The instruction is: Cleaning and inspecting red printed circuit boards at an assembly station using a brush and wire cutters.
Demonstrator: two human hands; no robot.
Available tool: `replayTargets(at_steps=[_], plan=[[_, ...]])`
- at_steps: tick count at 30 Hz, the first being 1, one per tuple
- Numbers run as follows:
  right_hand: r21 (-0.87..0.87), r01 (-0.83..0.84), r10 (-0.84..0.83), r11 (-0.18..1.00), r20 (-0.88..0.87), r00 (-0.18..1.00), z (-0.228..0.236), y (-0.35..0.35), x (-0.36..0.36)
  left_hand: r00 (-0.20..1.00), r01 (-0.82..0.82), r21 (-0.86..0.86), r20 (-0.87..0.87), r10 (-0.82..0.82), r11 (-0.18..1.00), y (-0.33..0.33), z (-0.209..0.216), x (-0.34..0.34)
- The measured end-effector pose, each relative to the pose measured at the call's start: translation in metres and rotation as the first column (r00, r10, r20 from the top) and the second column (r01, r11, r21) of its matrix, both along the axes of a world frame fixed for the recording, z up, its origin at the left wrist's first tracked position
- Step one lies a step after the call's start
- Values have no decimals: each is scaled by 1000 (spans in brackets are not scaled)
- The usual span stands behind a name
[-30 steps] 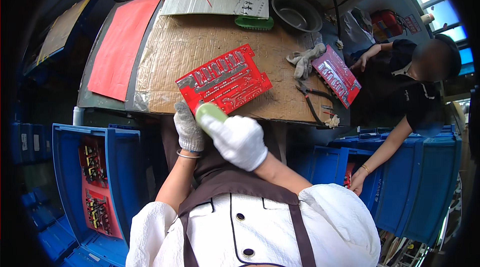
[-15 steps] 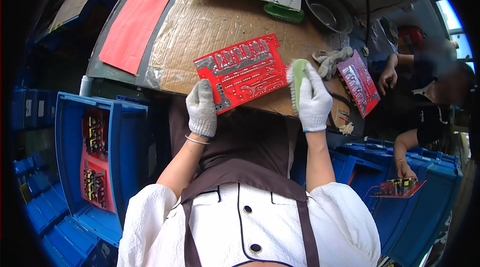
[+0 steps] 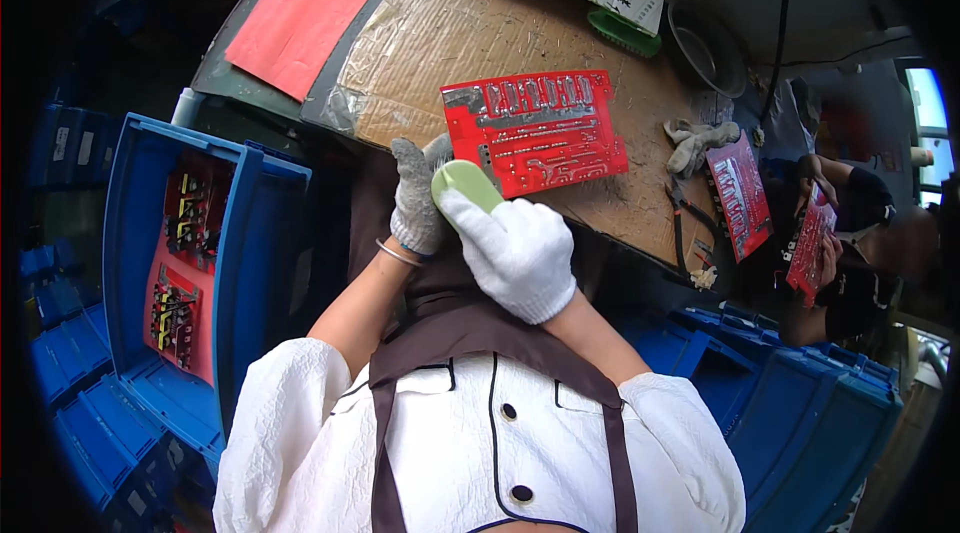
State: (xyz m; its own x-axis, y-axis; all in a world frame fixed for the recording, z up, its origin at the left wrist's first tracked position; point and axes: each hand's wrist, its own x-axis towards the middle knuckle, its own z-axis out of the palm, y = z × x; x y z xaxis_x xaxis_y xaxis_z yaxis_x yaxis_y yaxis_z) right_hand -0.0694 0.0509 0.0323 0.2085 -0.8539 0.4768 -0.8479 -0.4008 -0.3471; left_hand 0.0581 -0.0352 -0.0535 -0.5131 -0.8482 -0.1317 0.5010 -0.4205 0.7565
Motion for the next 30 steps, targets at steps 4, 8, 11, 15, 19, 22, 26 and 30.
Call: replayTargets(at_steps=[4, 8, 11, 15, 19, 22, 26, 30], plan=[[20, 340, -340, 940, 49, 939, -3, -26, -65, 999, -38, -33, 24, 39, 999, 2, -9, 7], [23, 59, -60, 998, 75, 995, -3, 7, -21, 996, -88, 31, -4, 88, 996, 5, -20, -1], [7, -23, 23, 1000, -32, 999, 3, -17, 3, 997, -71, 43, -23, 72, 997, 3, -26, 4], [18, 233, -234, 972, 78, 969, -6, -47, -48, 999, -6, -24, -36, 5, 1000, 4, -25, 6], [50, -14, 13, 999, 34, 999, 6, -22, -1, 990, -133, 29, 57, 131, 991, 2, -33, -5], [-45, 78, -80, 996, -56, 995, 5, -56, -7, 991, -130, 0, 22, 129, 992, 3, -6, -6], [-8, 179, -178, 984, 26, 984, 6, -70, -48, 1000, -31, -154, -6, 30, 988, 2, -36, 10], [-1, 182, -181, 983, -93, 979, 46, -62, -38, 998, -14, -273, 62, 32, 962, 15, -17, 7]])
